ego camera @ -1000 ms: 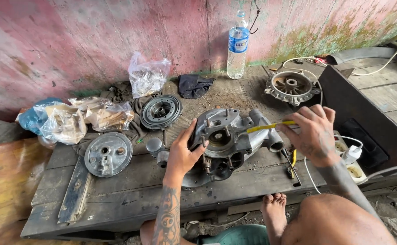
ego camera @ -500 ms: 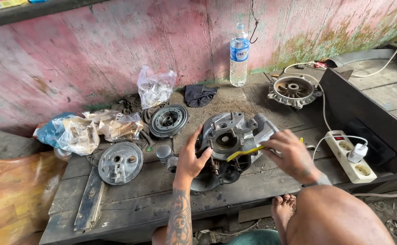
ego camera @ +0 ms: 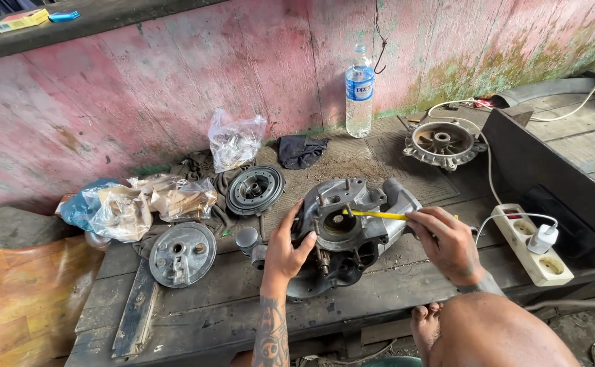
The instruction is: Using a handheld rotary tool to grind and clean the interior of a motorcycle engine casing, followed by brushing away the metal shavings.
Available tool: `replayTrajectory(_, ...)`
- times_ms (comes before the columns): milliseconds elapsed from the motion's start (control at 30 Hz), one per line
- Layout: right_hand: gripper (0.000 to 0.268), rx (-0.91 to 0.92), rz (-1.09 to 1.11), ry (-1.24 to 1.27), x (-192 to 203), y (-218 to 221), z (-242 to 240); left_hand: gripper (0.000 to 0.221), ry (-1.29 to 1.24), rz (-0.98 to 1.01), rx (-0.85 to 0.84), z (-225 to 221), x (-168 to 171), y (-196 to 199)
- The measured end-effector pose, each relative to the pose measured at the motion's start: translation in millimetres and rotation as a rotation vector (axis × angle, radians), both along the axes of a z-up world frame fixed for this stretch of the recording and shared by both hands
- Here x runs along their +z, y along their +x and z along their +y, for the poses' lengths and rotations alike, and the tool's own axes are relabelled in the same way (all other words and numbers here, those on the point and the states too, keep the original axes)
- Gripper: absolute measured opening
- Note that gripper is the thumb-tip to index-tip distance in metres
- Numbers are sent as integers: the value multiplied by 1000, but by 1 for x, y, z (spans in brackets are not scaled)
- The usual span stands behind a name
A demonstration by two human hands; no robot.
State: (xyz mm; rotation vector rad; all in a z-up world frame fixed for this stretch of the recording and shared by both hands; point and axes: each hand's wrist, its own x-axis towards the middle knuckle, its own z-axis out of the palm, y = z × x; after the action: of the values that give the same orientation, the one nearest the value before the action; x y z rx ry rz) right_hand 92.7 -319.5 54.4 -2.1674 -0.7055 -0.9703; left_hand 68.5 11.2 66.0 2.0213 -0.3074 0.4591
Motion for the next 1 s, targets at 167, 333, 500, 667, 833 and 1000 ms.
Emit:
replayTrajectory(167,13,143,126,10,-1,-6,33,75,-23,9,-10,-1,5,0)
replayTrajectory(333,16,179,186,-52,11,-6,29,72,-44,1,-32,2,2,0)
replayTrajectory(500,15,219,198,-175,9,-7,26,72,-44,-7,-49,3,4,-2)
replayTrajectory(667,20,57,156,-137,8,-14,31,69,-69,-16,-40,2,3,-2)
replayTrajectory(833,21,15,287,-52,-6,-1,-3,67,-69,-42,-32,3,4,-2)
replayTrajectory(1000,20,35,399,20,7,-12,-17,66,-79,-60,-22,3,1,-1)
